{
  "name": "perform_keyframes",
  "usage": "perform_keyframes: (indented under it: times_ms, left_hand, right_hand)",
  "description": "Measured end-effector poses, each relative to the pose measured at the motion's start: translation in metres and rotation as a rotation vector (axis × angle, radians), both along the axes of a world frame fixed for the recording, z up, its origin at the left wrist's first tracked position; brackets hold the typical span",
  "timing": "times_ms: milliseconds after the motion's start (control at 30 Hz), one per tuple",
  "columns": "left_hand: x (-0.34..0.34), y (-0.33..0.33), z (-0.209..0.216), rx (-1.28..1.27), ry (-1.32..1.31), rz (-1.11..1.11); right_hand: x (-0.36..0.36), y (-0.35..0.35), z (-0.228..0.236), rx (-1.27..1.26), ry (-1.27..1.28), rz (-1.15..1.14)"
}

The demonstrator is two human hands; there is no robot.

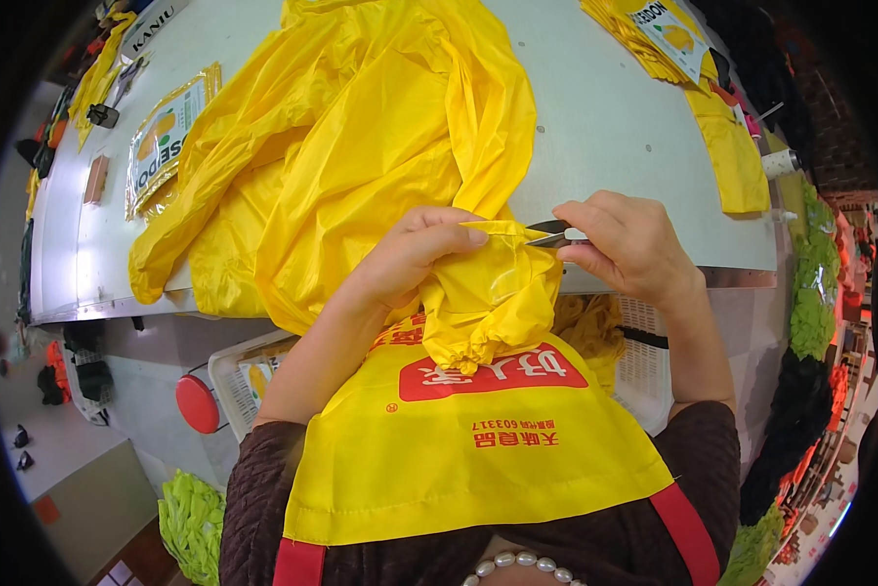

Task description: The person folds a yellow raincoat on a table, aligns the edges, and places it into a plastic packaging bag. The person then places the packaged item into a white basket.

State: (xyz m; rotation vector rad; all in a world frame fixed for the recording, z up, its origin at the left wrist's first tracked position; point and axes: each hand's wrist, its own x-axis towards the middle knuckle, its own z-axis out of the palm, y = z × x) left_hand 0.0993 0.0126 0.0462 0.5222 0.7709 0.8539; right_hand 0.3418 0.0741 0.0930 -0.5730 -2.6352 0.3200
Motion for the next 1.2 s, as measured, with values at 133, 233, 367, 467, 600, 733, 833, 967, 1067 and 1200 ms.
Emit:
perform_keyframes:
  times_ms: [133,233,367,467,600,733,833,967,1067,1200]
  left_hand:
    - [0.000,0.000,0.001,-0.005,-0.039,-0.001]
    - [0.001,0.001,0.000,-0.007,-0.046,0.003]
    - [0.002,0.001,-0.001,-0.013,-0.024,0.008]
    - [0.003,0.001,-0.002,-0.014,-0.014,0.004]
    - [0.005,0.001,-0.003,-0.011,-0.006,-0.004]
    - [0.009,0.001,-0.004,-0.008,0.018,-0.005]
    - [0.010,0.002,-0.004,-0.017,-0.005,-0.019]
    - [0.011,0.003,-0.010,-0.013,0.005,-0.018]
    - [0.012,0.003,-0.013,-0.013,-0.001,-0.005]
    - [0.013,0.004,-0.012,-0.011,0.001,0.000]
  right_hand:
    - [-0.002,0.001,0.001,-0.004,-0.043,0.019]
    - [-0.002,0.001,-0.002,-0.018,-0.034,0.028]
    - [-0.003,0.000,-0.005,-0.039,-0.034,0.024]
    - [-0.003,0.000,-0.006,-0.057,-0.021,0.027]
    - [-0.004,-0.001,-0.009,-0.052,-0.010,0.010]
    - [-0.006,-0.001,-0.010,-0.063,-0.017,0.004]
    - [-0.006,-0.001,-0.011,-0.061,-0.024,0.000]
    - [-0.006,-0.002,-0.011,-0.066,-0.041,-0.015]
    - [-0.006,-0.002,-0.012,-0.055,-0.036,-0.032]
    - [-0.007,-0.001,-0.016,-0.050,-0.006,-0.035]
